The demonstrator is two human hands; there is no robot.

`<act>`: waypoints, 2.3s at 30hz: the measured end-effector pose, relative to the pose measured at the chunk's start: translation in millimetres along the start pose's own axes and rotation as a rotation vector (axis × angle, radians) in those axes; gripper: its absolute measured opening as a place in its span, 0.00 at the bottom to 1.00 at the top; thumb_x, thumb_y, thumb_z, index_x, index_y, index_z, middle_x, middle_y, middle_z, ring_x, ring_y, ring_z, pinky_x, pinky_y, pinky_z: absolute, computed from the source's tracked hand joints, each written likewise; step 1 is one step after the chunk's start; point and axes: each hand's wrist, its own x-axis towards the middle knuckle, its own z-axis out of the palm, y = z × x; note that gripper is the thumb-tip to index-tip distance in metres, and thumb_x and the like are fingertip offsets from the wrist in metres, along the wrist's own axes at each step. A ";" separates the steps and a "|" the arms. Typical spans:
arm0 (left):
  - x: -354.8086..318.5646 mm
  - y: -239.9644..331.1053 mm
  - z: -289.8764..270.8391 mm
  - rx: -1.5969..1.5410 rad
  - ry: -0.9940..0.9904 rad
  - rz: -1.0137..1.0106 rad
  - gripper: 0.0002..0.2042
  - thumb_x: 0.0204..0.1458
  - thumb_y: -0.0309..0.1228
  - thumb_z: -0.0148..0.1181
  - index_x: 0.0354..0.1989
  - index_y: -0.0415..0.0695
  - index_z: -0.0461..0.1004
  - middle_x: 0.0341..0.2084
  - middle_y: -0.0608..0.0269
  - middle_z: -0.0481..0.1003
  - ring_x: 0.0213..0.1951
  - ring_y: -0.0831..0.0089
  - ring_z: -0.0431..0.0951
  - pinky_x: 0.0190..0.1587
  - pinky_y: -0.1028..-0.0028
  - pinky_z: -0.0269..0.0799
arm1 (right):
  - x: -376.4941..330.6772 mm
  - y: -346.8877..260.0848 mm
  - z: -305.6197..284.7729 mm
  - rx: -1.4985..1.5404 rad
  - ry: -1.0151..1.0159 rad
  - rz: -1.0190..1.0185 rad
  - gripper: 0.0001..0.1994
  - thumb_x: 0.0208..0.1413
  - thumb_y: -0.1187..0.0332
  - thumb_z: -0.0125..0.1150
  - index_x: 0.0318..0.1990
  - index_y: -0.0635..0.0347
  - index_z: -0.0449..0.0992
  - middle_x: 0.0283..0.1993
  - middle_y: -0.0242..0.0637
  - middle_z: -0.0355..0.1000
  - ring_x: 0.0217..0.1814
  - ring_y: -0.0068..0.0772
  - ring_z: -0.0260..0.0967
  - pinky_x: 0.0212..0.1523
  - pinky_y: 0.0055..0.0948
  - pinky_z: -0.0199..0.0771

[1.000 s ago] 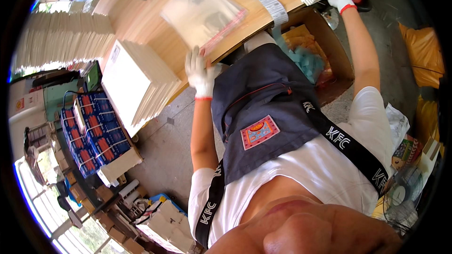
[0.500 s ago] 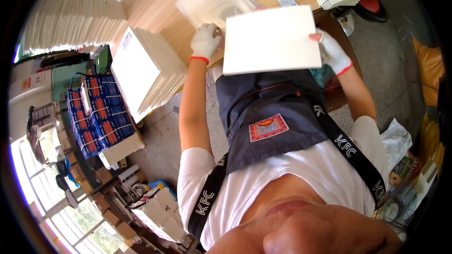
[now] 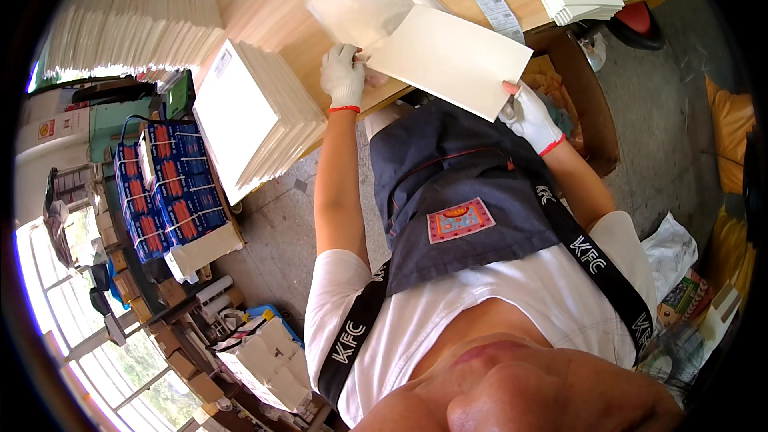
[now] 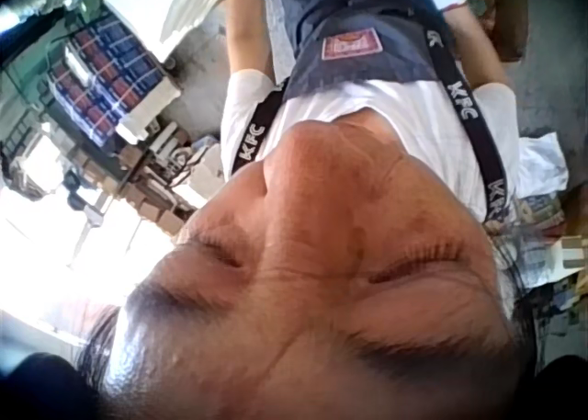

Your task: The person places paper items into plastic bags and seals them, one by one.

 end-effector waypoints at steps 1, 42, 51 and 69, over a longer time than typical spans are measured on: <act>-0.6 1.3 -3.0 -0.101 0.030 -0.018 0.10 0.41 0.25 0.53 0.32 0.53 0.75 0.33 0.69 0.73 0.39 0.67 0.73 0.37 0.66 0.71 | -0.4 3.1 11.1 0.007 0.047 0.004 0.12 0.54 0.67 0.57 0.44 0.56 0.67 0.32 0.29 0.70 0.19 0.15 0.64 0.15 0.12 0.64; -166.5 71.9 70.0 -1.629 -0.038 -0.849 0.09 0.55 0.26 0.52 0.41 0.35 0.71 0.33 0.61 0.76 0.33 0.76 0.76 0.37 0.78 0.72 | -26.7 60.4 43.3 -0.409 0.170 0.148 0.14 0.60 0.67 0.49 0.49 0.63 0.62 0.35 0.40 0.71 0.28 0.28 0.73 0.28 0.24 0.77; -181.1 80.8 53.9 -1.580 -0.484 -0.545 0.11 0.56 0.30 0.52 0.40 0.35 0.71 0.30 0.60 0.76 0.29 0.75 0.77 0.32 0.76 0.74 | 6.1 77.7 46.7 -0.345 0.182 0.031 0.16 0.60 0.68 0.49 0.52 0.65 0.61 0.42 0.42 0.69 0.35 0.30 0.73 0.35 0.25 0.77; -144.1 43.6 23.5 -1.355 -0.449 -0.813 0.12 0.56 0.35 0.53 0.36 0.35 0.72 0.31 0.55 0.77 0.26 0.74 0.77 0.29 0.79 0.74 | 99.2 42.1 71.6 -2.238 -0.487 -0.857 0.25 0.44 0.66 0.61 0.54 0.45 0.66 0.51 0.32 0.62 0.49 0.36 0.64 0.43 0.33 0.71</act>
